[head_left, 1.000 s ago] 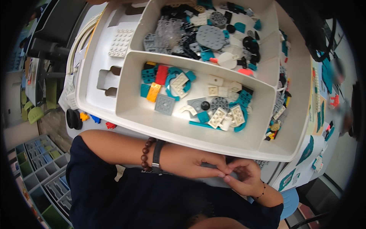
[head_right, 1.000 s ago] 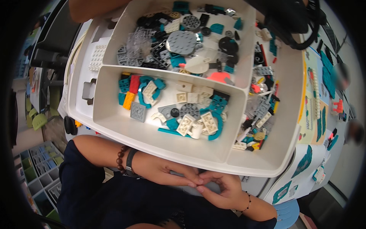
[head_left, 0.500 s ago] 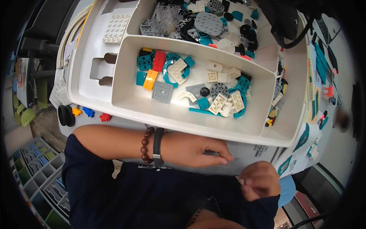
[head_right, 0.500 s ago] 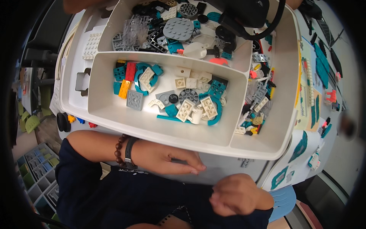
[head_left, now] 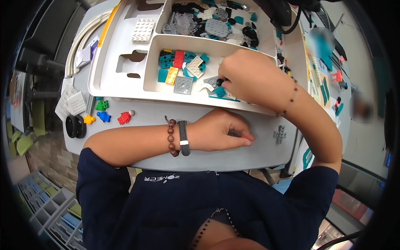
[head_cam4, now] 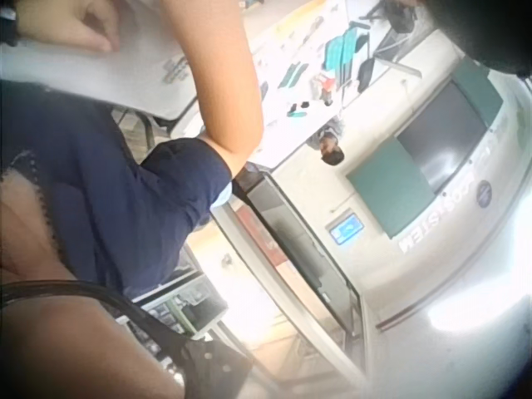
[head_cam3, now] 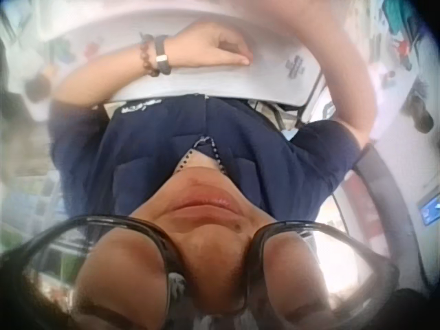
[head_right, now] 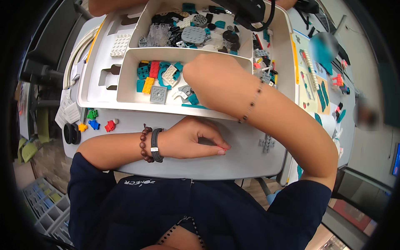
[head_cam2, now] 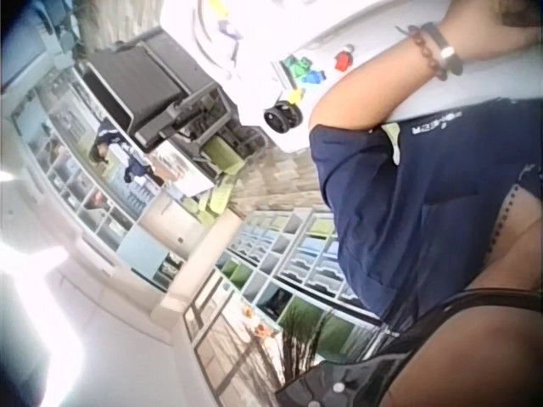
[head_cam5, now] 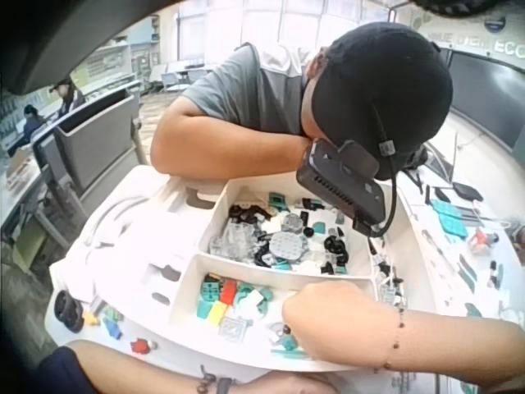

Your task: The person assembles small plastic building blocks by hand, selecting pieces from a compartmentalized tray and connecting them into small structures. They occasionally place assembled pieces on the table and continue adding components.

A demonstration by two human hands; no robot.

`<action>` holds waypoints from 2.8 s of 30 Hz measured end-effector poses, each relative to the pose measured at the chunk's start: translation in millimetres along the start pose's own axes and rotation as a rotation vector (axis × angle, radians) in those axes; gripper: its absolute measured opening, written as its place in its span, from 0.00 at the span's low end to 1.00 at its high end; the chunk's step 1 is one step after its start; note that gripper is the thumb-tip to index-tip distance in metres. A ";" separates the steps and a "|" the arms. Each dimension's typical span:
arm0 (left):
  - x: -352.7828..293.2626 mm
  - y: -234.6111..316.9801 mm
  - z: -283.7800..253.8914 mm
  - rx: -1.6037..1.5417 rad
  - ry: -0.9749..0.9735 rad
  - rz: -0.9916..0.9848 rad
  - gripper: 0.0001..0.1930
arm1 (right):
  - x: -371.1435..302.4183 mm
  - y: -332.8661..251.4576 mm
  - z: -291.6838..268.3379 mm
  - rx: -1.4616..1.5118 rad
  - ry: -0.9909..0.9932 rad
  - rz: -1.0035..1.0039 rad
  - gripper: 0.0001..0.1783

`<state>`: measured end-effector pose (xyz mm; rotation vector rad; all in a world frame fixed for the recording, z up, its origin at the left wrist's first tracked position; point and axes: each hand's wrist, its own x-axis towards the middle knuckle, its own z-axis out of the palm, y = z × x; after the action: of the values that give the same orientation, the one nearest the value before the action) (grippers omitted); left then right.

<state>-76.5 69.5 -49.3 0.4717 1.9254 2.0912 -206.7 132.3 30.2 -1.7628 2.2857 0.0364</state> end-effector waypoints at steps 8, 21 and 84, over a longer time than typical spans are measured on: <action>3.0 3.3 1.0 0.096 -0.024 -0.045 0.07 | -1.6 -4.7 6.9 0.023 0.021 0.117 0.06; 4.2 8.8 9.2 0.061 0.027 -0.164 0.06 | -125.1 27.9 5.6 0.630 1.051 0.491 0.07; 5.2 8.1 6.9 0.052 0.005 -0.140 0.07 | -225.4 133.9 92.8 -0.292 1.072 0.484 0.05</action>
<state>-78.2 77.2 -40.4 0.3318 1.9591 1.9610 -264.6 397.7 -29.2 -1.4502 3.5750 -0.6681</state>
